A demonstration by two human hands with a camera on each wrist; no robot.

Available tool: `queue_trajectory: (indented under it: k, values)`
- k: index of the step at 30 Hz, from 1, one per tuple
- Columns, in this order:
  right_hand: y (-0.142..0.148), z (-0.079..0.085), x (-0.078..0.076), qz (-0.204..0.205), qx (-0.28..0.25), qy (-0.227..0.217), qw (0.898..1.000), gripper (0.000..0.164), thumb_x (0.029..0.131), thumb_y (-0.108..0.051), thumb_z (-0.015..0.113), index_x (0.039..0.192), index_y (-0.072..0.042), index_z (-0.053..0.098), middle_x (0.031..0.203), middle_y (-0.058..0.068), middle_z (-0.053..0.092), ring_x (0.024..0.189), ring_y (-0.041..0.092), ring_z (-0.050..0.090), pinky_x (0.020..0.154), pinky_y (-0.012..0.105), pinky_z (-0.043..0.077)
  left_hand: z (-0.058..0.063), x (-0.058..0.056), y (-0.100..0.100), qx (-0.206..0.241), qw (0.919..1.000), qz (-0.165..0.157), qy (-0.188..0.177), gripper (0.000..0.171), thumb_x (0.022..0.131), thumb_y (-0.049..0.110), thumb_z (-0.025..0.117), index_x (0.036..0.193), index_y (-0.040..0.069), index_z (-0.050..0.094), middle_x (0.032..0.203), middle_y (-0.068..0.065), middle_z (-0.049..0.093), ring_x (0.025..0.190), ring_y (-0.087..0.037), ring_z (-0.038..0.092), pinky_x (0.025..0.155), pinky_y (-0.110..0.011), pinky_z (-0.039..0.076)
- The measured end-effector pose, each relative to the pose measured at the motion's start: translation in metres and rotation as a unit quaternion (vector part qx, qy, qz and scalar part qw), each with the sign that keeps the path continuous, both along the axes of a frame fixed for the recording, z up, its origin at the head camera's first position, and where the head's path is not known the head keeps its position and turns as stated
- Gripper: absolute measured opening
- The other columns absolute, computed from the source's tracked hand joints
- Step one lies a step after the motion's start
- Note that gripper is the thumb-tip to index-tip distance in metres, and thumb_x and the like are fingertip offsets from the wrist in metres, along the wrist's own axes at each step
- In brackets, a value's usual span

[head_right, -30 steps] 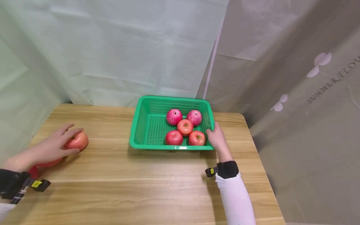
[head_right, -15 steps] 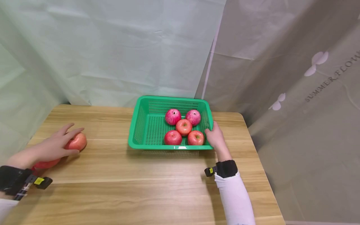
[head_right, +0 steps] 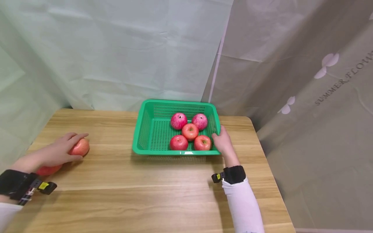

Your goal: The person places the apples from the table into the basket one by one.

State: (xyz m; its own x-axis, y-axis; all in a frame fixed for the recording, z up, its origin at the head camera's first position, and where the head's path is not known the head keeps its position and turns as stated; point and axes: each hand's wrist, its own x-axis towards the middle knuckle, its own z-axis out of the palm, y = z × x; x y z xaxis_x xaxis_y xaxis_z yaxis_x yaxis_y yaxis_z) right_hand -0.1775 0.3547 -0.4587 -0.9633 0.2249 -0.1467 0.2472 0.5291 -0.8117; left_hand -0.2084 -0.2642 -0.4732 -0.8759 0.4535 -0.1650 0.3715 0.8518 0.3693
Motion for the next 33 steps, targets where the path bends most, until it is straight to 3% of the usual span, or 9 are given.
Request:
queue_trajectory:
  k: [5, 13, 22, 33]
  values:
    - [0.000, -0.001, 0.001, -0.003, -0.003, -0.002, 1.000, 0.058, 0.110, -0.017, 0.048, 0.163, -0.002, 0.031, 0.158, 0.025, 0.045, 0.144, 0.041, 0.044, 0.119, 0.061, 0.036, -0.002, -0.003, 0.002, 0.007, 1.0000, 0.007, 0.001, 0.097, 0.084, 0.028, 0.091, 0.153, -0.012, 0.036, 0.136, -0.045, 0.042, 0.115, -0.060, 0.052, 0.091, -0.075, 0.048]
    - [-0.001, -0.002, 0.000, 0.002, 0.003, 0.002, 1.000, 0.058, 0.109, -0.016, 0.048, 0.163, -0.001, 0.031, 0.159, 0.025, 0.045, 0.145, 0.042, 0.044, 0.119, 0.062, 0.036, -0.010, -0.005, 0.002, 0.020, 0.9996, 0.017, 0.005, 0.089, 0.080, 0.022, 0.092, 0.146, -0.010, 0.043, 0.127, -0.042, 0.047, 0.104, -0.054, 0.053, 0.084, -0.068, 0.049]
    - [0.001, -0.002, -0.001, 0.001, 0.005, 0.007, 1.000, 0.059, 0.110, -0.017, 0.047, 0.165, -0.001, 0.030, 0.160, 0.024, 0.043, 0.146, 0.041, 0.043, 0.120, 0.062, 0.035, -0.015, -0.005, 0.007, 0.024, 0.9991, 0.033, 0.012, 0.085, 0.080, 0.016, 0.091, 0.145, -0.008, 0.041, 0.127, -0.044, 0.041, 0.107, -0.061, 0.046, 0.082, -0.071, 0.046]
    - [0.000, -0.002, -0.001, -0.004, -0.005, 0.008, 1.000, 0.060, 0.109, -0.016, 0.048, 0.165, -0.001, 0.030, 0.161, 0.024, 0.043, 0.147, 0.040, 0.042, 0.121, 0.061, 0.034, -0.021, -0.004, 0.007, 0.028, 0.9984, 0.038, 0.031, 0.081, 0.080, 0.016, 0.089, 0.143, -0.005, 0.042, 0.126, -0.042, 0.042, 0.106, -0.061, 0.046, 0.080, -0.070, 0.047]
